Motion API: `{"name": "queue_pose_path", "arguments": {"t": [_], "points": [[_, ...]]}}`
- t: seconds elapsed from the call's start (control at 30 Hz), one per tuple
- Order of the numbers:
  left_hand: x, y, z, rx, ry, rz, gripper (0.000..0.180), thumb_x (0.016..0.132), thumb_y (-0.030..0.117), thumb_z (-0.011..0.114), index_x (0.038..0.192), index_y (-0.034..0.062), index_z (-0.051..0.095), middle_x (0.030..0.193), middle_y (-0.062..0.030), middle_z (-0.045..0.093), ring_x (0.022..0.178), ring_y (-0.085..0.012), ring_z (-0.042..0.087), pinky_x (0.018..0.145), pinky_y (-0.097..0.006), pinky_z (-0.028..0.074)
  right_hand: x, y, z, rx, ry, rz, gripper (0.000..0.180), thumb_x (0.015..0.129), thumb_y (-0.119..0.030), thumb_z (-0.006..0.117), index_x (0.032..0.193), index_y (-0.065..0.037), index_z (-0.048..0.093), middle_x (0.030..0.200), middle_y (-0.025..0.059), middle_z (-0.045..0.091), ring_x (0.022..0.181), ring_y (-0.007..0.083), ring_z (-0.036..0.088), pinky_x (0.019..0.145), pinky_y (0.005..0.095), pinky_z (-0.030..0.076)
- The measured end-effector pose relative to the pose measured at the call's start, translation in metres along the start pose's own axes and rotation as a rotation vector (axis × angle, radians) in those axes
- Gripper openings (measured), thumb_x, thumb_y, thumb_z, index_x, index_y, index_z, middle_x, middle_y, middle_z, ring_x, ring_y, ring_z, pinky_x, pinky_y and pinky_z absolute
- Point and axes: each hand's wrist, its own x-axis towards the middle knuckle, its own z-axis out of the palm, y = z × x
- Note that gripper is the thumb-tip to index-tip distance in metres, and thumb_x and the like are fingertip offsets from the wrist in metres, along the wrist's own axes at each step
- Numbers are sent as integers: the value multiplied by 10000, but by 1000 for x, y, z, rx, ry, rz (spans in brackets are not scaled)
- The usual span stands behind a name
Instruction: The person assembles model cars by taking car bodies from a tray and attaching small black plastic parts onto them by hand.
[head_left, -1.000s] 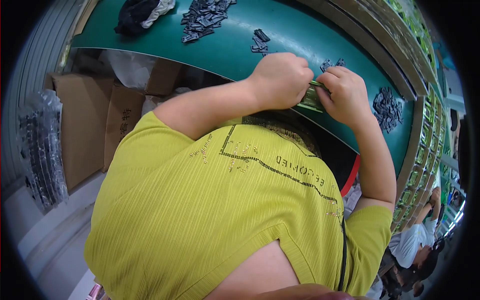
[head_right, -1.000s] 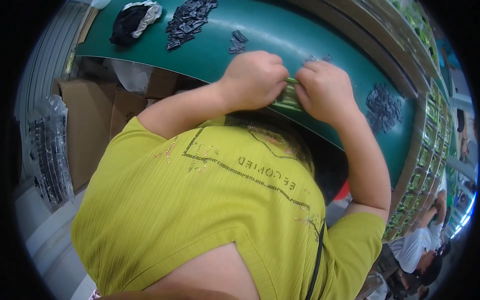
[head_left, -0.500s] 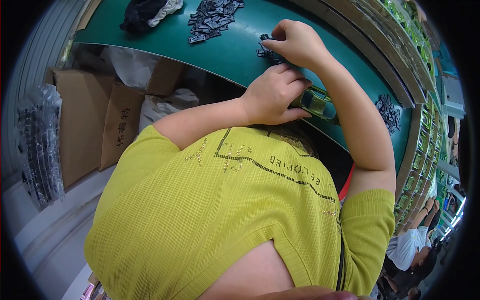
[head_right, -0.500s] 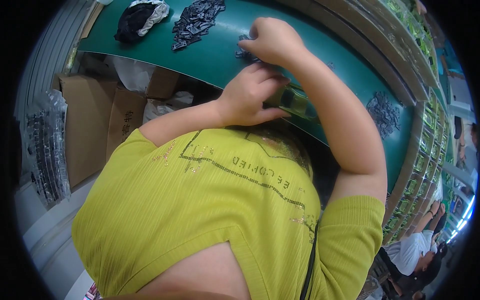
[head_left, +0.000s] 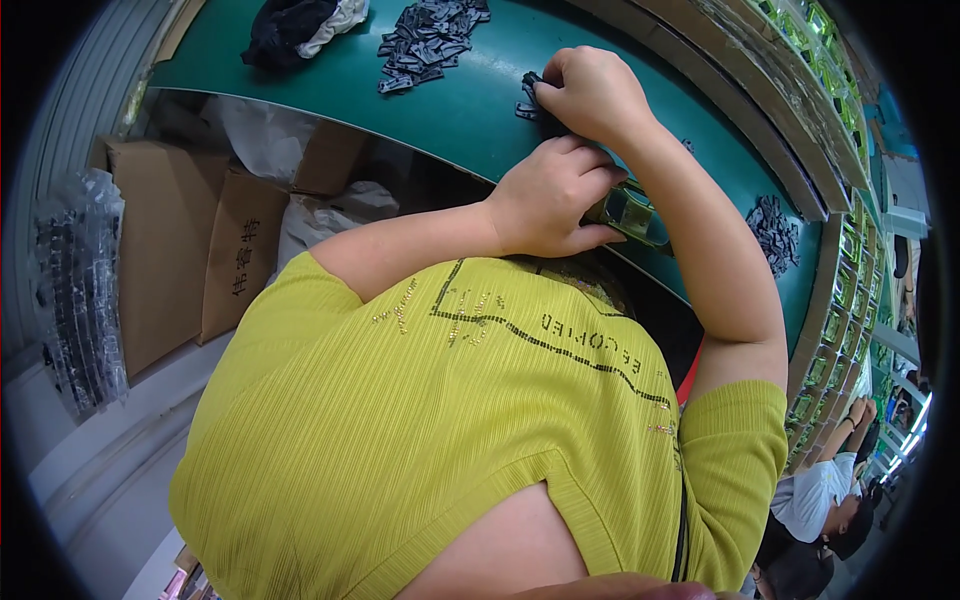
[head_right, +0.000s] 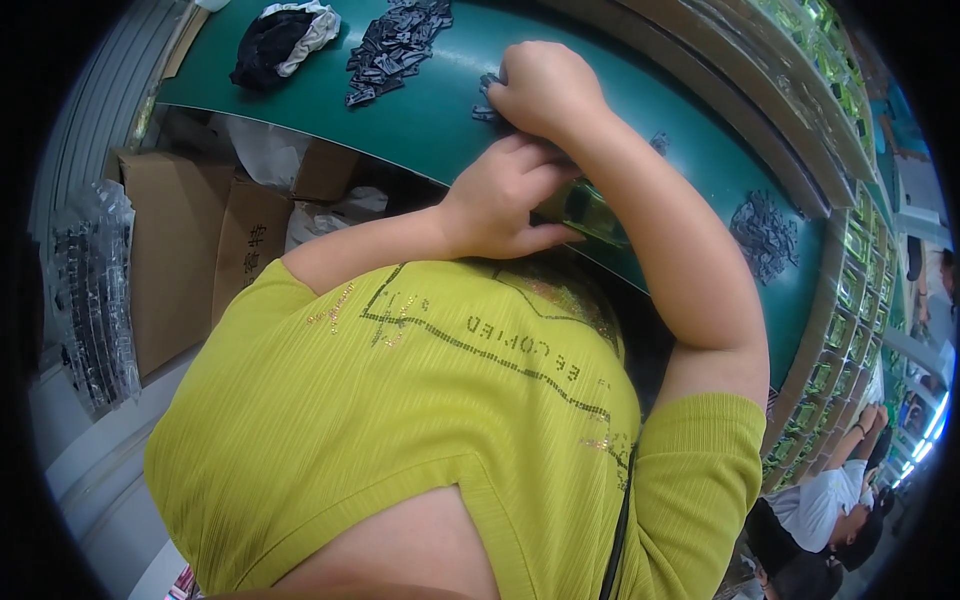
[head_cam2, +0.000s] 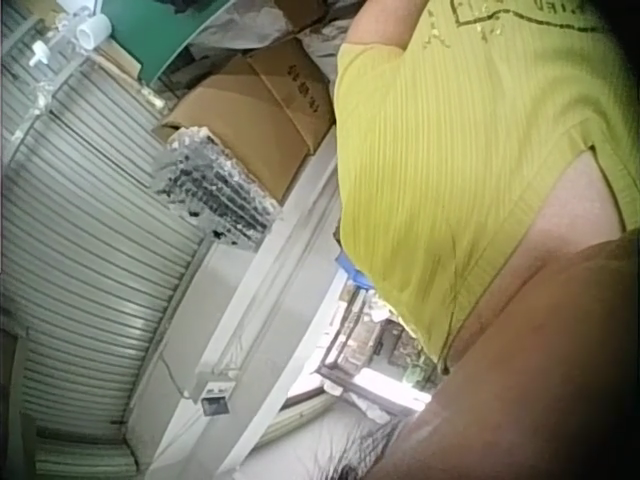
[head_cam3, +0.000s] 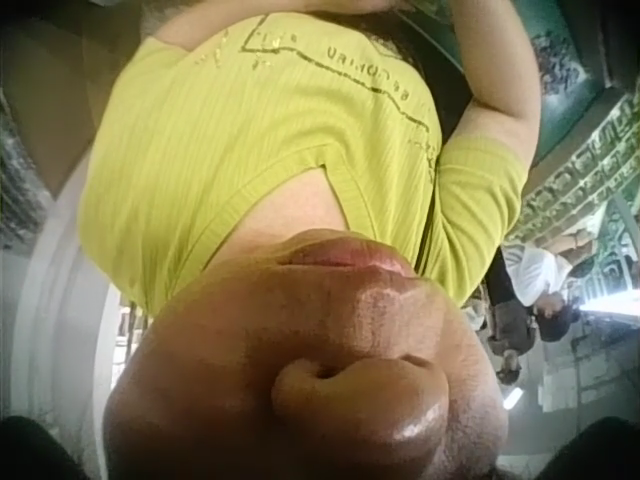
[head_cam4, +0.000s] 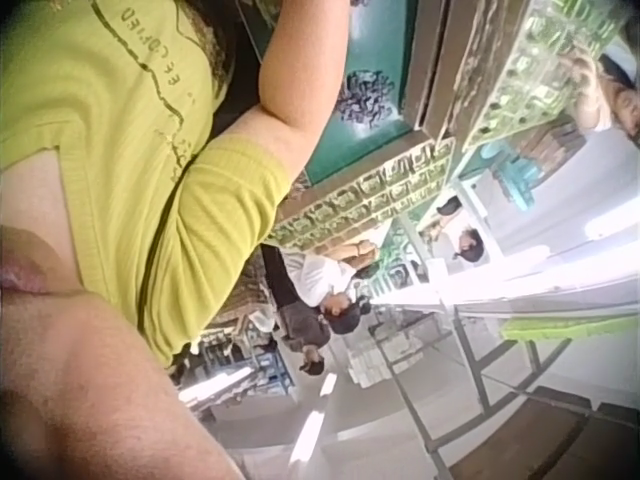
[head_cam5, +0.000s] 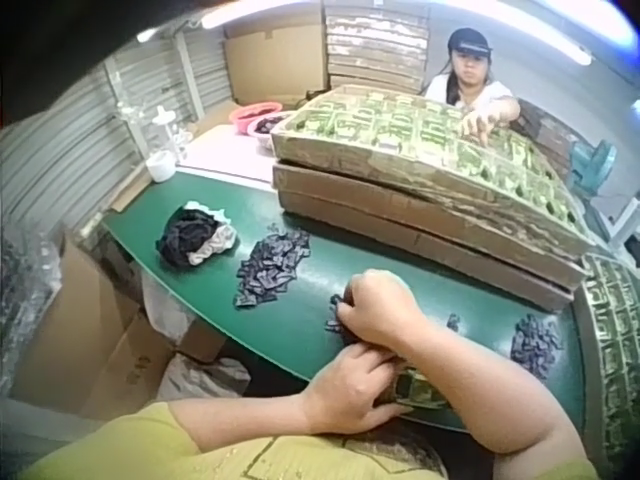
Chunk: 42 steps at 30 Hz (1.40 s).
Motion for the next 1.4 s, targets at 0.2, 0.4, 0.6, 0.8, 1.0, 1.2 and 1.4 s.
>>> {"name": "queue_pose_path", "arguments": {"t": [0.2, 0.4, 0.6, 0.8, 1.0, 1.2, 1.4], "points": [[-2, 2, -1, -54, -16, -32, 570, 709, 310, 844, 1159, 25, 641, 1133, -156, 601, 1064, -349, 558, 944, -438, 465, 0, 6, 13, -74, 154, -85, 216, 849, -180, 601, 917, -33, 744, 953, 186, 706, 868, 361, 678, 807, 442, 549], [2, 4, -1, -38, -41, -42, 550, 692, 336, 838, 1107, 33, 644, 1082, -130, 614, 1030, -316, 575, 929, -413, 475, -2, 26, 19, 19, 227, -70, 223, 892, -191, 608, 985, -19, 714, 952, 195, 699, 870, 371, 673, 804, 437, 549], [-1, -6, -9, -91, 4, -25, 570, 643, 150, 857, 1154, 51, 624, 1130, -136, 625, 1055, -351, 578, 911, -427, 485, -77, 47, -37, 690, 332, -98, 175, 937, -128, 660, 1055, -9, 710, 870, 113, 731, 752, 164, 713, 688, 287, 561], [-3, -10, -2, -118, 17, 0, 593, 651, 109, 849, 1195, 64, 619, 1166, -112, 632, 1090, -318, 580, 950, -417, 472, -167, 37, -30, 262, 291, -120, 102, 801, -68, 729, 901, -57, 718, 801, 89, 655, 722, 279, 657, 631, 349, 525], [-3, -7, 0, -104, 15, 20, 596, 641, 81, 839, 1197, 69, 625, 1170, -108, 633, 1082, -316, 583, 945, -416, 473, -173, 31, -3, 41, 328, -251, 96, 763, -65, 686, 857, -61, 704, 766, 73, 626, 696, 283, 640, 612, 389, 517], [-2, -7, 0, -80, 28, 34, 602, 635, 81, 838, 1201, 69, 632, 1168, -110, 633, 1069, -319, 583, 931, -410, 479, -170, 35, -9, 58, 234, -263, 163, 726, -23, 647, 871, -51, 715, 801, 88, 646, 750, 297, 644, 669, 398, 523], [-2, -4, 1, -68, 50, 31, 568, 638, 101, 826, 1168, 81, 623, 1161, -91, 624, 1049, -302, 583, 920, -405, 483, -169, 34, -9, 117, 193, -224, 205, 723, 5, 622, 890, -55, 726, 838, 95, 673, 786, 314, 646, 706, 413, 523]]}}
